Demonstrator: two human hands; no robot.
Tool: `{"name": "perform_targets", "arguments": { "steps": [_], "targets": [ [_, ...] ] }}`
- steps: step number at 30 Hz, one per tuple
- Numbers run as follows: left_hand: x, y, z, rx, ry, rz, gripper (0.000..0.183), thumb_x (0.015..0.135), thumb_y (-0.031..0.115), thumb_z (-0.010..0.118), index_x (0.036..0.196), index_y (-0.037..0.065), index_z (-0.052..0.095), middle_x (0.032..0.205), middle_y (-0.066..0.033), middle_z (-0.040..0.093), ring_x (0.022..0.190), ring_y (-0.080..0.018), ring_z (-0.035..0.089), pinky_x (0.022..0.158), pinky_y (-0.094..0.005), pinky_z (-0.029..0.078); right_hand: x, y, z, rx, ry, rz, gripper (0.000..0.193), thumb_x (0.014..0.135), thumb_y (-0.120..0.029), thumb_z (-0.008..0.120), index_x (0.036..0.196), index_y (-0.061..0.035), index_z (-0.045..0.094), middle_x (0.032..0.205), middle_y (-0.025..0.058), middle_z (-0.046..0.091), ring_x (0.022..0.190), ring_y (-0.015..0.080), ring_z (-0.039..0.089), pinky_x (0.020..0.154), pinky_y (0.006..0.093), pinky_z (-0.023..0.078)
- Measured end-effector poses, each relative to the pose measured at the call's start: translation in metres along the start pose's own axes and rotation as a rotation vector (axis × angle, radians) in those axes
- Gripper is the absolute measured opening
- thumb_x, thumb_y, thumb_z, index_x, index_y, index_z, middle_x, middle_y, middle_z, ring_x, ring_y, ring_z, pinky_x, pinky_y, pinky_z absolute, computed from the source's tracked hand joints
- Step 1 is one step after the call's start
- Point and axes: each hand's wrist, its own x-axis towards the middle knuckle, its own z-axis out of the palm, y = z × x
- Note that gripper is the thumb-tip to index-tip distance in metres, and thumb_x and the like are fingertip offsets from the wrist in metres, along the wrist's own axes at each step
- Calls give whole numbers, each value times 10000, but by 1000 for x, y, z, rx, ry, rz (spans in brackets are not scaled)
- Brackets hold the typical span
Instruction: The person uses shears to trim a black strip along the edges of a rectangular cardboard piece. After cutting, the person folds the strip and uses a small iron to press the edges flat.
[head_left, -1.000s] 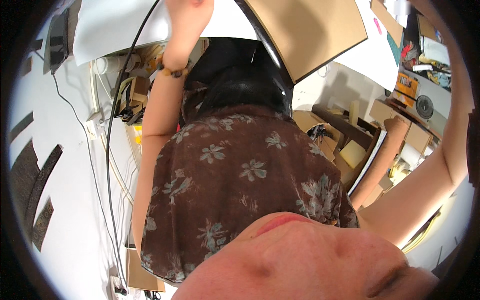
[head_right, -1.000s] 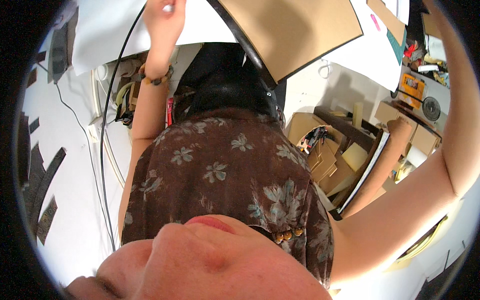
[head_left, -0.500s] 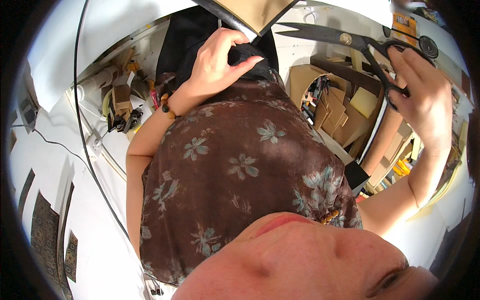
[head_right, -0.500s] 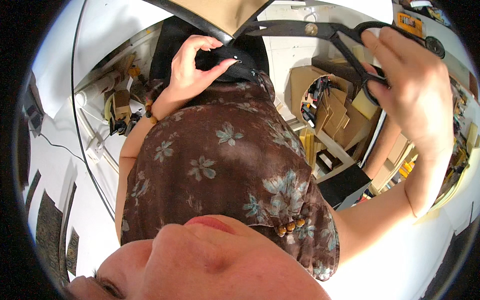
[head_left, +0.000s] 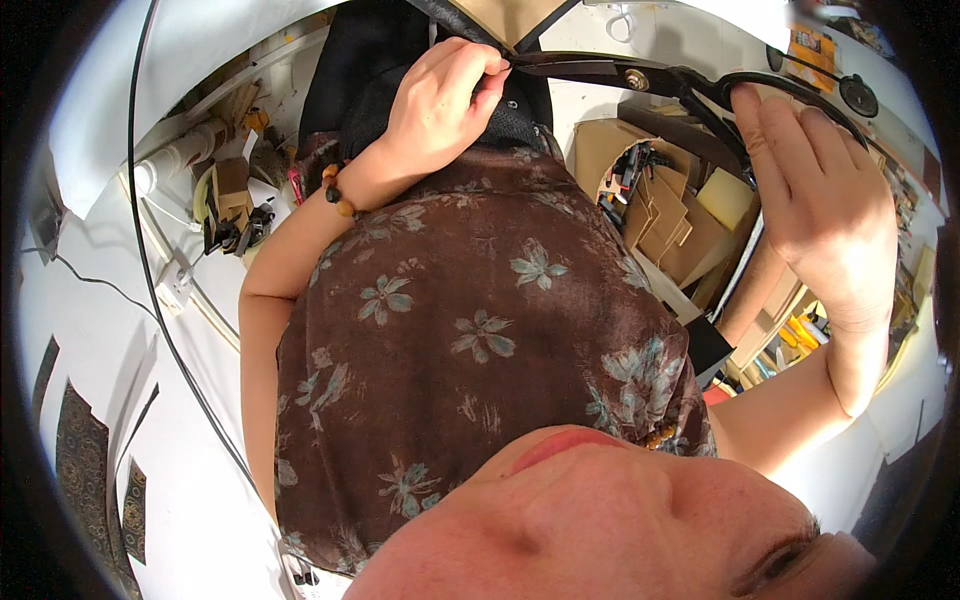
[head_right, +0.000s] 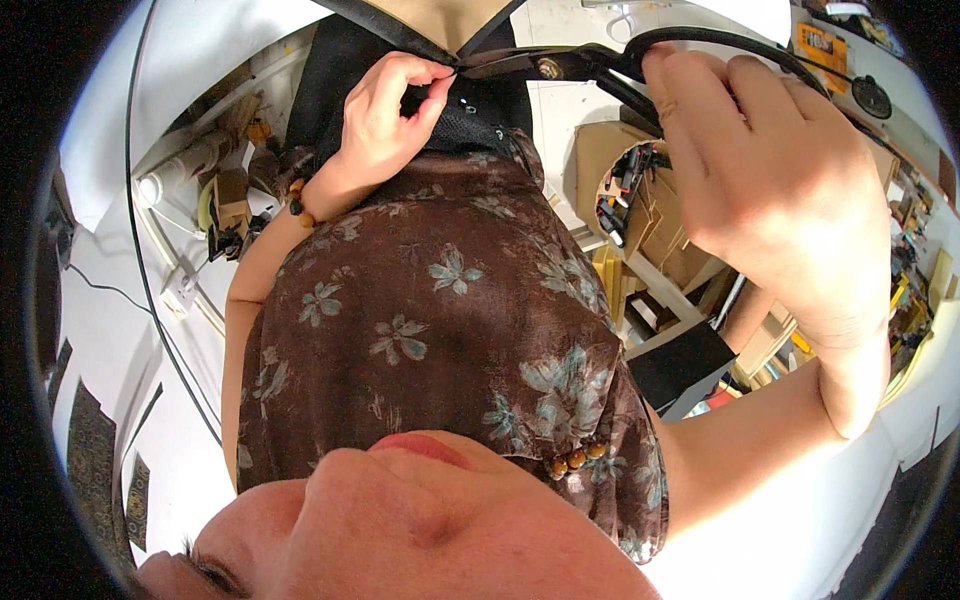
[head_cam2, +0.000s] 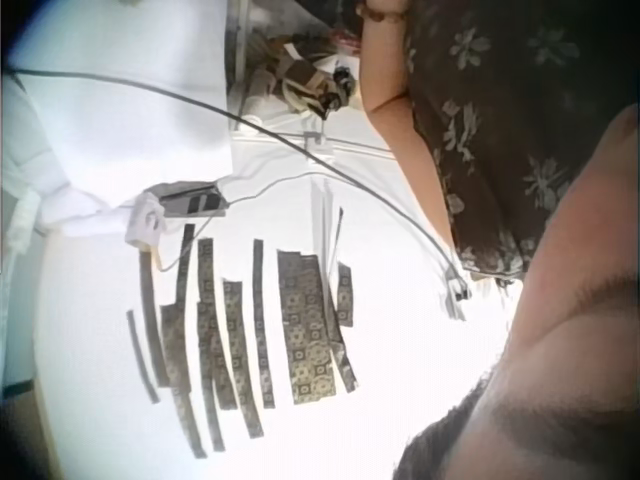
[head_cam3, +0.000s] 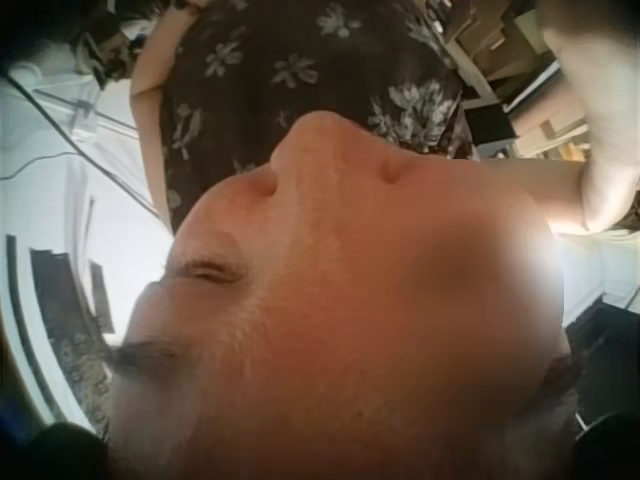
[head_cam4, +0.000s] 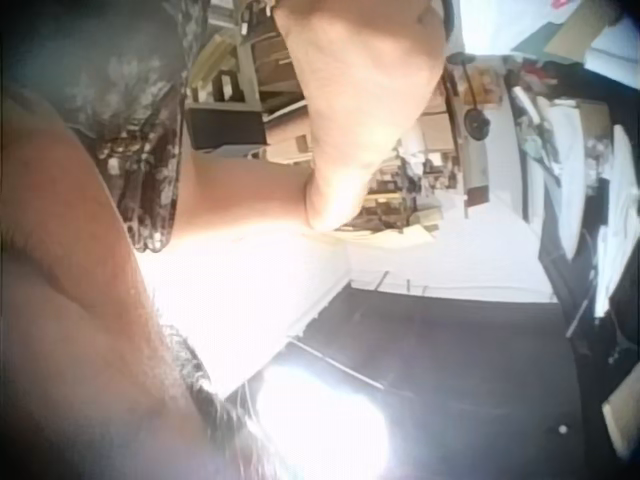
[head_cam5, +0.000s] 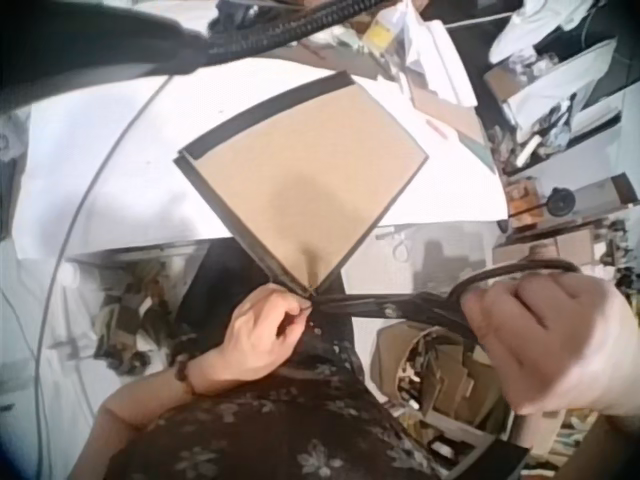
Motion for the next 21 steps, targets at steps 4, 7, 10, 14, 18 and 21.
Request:
{"name": "perform_targets", "arguments": {
  "steps": [4,7,10,14,18,21],
  "targets": [
    [-1,3,1,-4,10,-46,237,766,-25,776,916,16,597,827,-82,689,733,-197,676,668,-289,549,8,-3,-5,-51,12,-42,625,613,-94,621,1225,30,634,1102,55,621,923,181,612,755,276,539],
    [-2,6,0,10,24,-86,223,765,-21,775,899,19,600,822,-82,689,726,-197,676,669,-291,548,14,0,-2,-106,47,-88,620,613,-96,619,1219,36,638,1079,50,613,907,170,604,753,263,536],
    [-1,5,-1,-7,22,-74,219,769,-21,768,905,20,601,824,-82,689,720,-197,675,666,-292,547,15,-4,-6,-140,23,-77,619,617,-97,623,1223,34,638,1061,46,607,896,165,599,750,255,535],
    [-2,6,-1,-7,35,-84,220,769,-27,766,908,20,601,825,-79,690,716,-192,674,663,-290,546,16,-3,-4,-140,24,-81,617,624,-96,629,1228,29,640,1053,46,605,888,159,597,744,247,534],
    [-1,5,0,-52,14,-66,222,769,-29,766,907,21,600,823,-76,692,716,-185,673,661,-288,545,14,-10,-11,-122,-11,-56,617,625,-96,634,1229,27,640,1045,48,606,878,156,599,732,243,536],
    [-2,7,1,-40,25,-78,225,767,-30,769,908,22,601,818,-74,693,713,-181,673,659,-287,545,14,-7,-9,-132,-4,-78,611,626,-94,635,1224,28,644,1035,47,606,871,158,600,726,243,537]
  ]
}}
